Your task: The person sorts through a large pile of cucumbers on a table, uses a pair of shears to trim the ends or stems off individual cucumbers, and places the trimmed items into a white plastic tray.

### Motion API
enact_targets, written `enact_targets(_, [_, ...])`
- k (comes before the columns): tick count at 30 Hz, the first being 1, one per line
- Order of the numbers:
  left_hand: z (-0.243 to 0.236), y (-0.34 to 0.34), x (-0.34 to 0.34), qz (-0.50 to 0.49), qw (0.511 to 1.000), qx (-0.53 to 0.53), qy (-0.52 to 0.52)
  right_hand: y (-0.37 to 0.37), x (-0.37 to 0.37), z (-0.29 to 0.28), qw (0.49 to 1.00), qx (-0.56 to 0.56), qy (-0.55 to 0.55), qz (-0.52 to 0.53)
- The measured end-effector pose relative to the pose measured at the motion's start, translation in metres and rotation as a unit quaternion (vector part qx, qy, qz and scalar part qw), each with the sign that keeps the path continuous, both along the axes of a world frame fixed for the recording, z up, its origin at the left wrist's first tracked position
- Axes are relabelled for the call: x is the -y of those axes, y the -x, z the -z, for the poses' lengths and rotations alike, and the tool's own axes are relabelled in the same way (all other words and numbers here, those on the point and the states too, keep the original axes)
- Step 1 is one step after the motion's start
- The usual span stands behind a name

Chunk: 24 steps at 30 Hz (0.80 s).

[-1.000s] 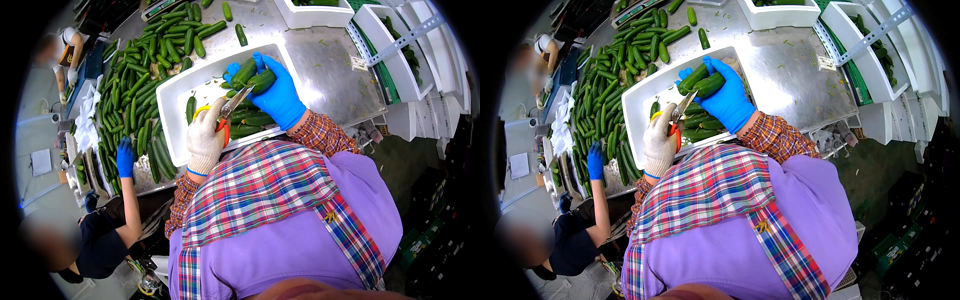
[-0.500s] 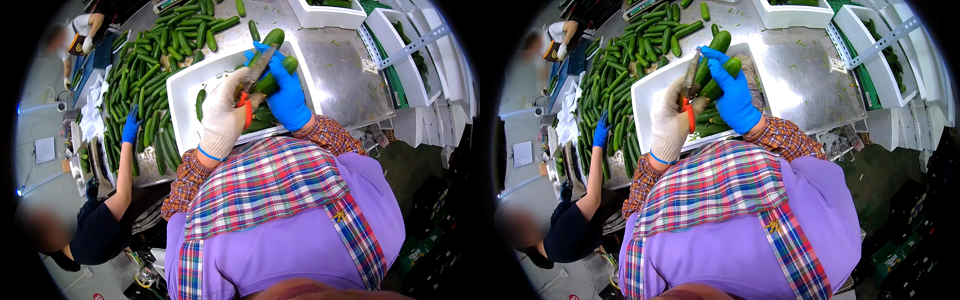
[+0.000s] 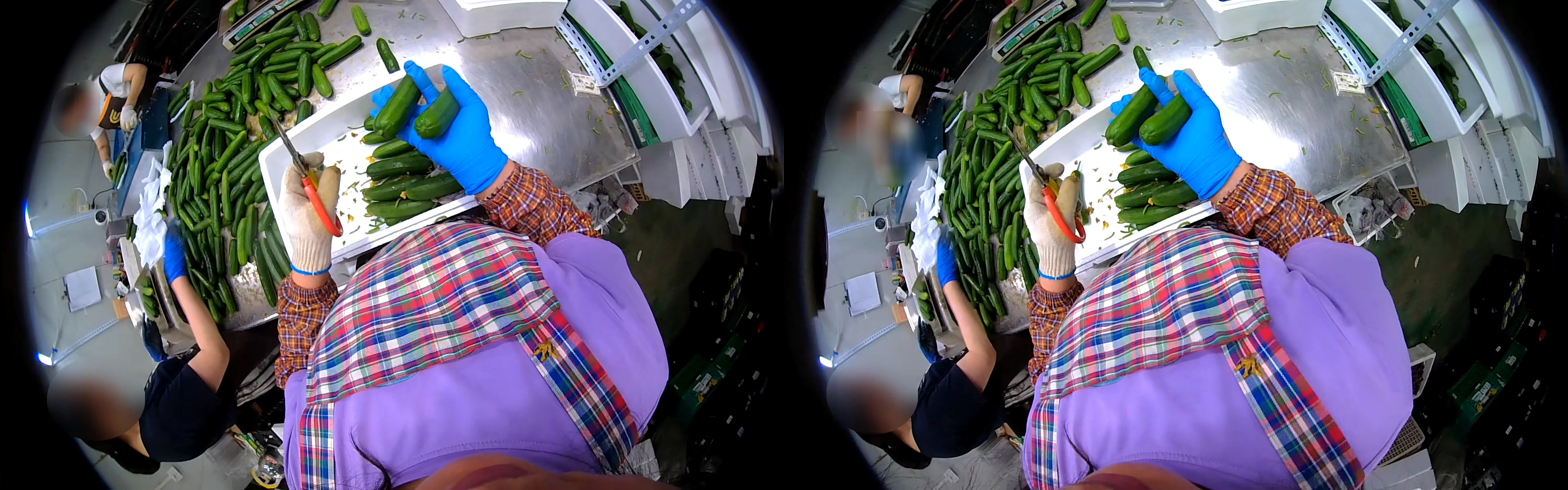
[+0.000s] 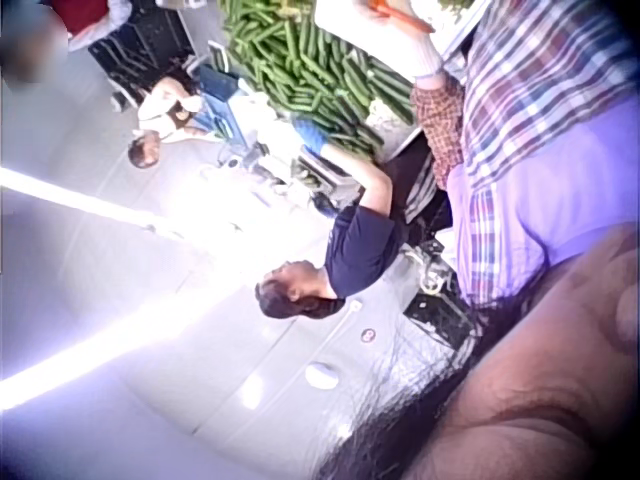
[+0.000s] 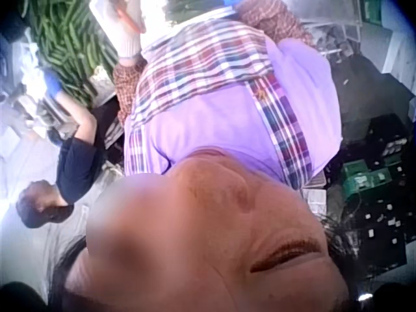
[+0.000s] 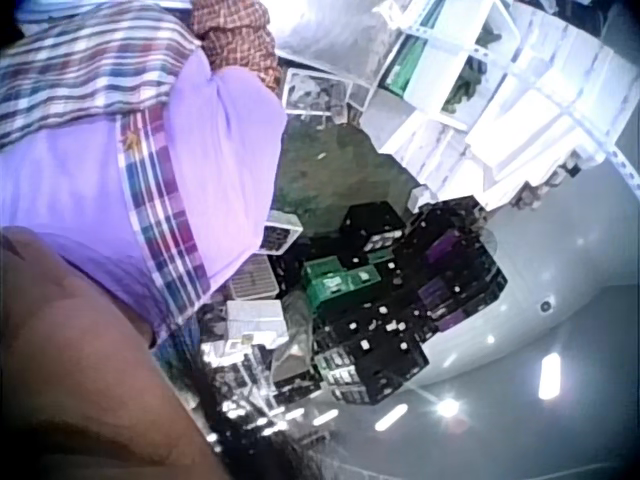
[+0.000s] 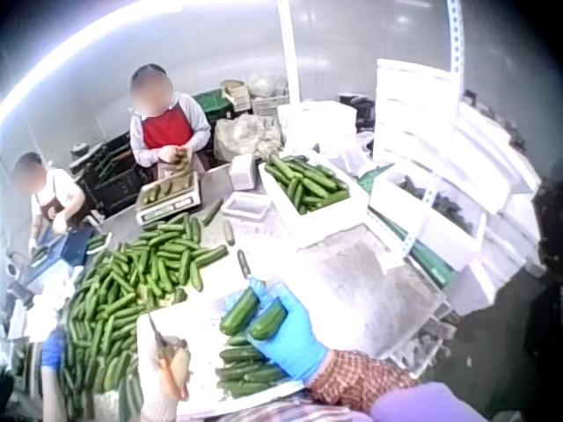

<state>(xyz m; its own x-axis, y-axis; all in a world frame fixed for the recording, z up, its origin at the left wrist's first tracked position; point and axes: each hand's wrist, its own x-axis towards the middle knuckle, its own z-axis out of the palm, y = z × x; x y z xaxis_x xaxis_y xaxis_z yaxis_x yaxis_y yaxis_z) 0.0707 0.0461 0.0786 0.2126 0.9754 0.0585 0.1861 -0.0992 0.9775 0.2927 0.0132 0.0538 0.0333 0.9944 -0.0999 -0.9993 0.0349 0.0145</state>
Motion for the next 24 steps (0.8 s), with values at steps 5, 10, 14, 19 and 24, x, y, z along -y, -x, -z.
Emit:
enact_targets(5, [0.01,-0.012,0.015,0.022,0.994,-0.024,-0.107,0.015,-0.001,0.016,0.988,-0.131,0.038,-0.068])
enact_targets(10, [-0.012,-0.018,0.023,0.096,0.995,0.009,-0.006,0.016,0.004,0.017,0.991,-0.114,0.029,-0.069])
enact_targets(14, [-0.021,-0.034,0.031,0.094,0.993,-0.019,-0.074,0.015,0.005,0.015,0.991,-0.115,0.035,-0.055])
enact_targets(19, [-0.012,-0.055,0.029,0.117,0.966,-0.127,-0.192,0.029,0.009,0.003,0.992,0.063,0.11,0.011])
enact_targets(24, [-0.02,-0.07,0.025,0.116,0.947,-0.219,-0.203,0.026,-0.002,0.029,0.989,0.053,0.131,0.053])
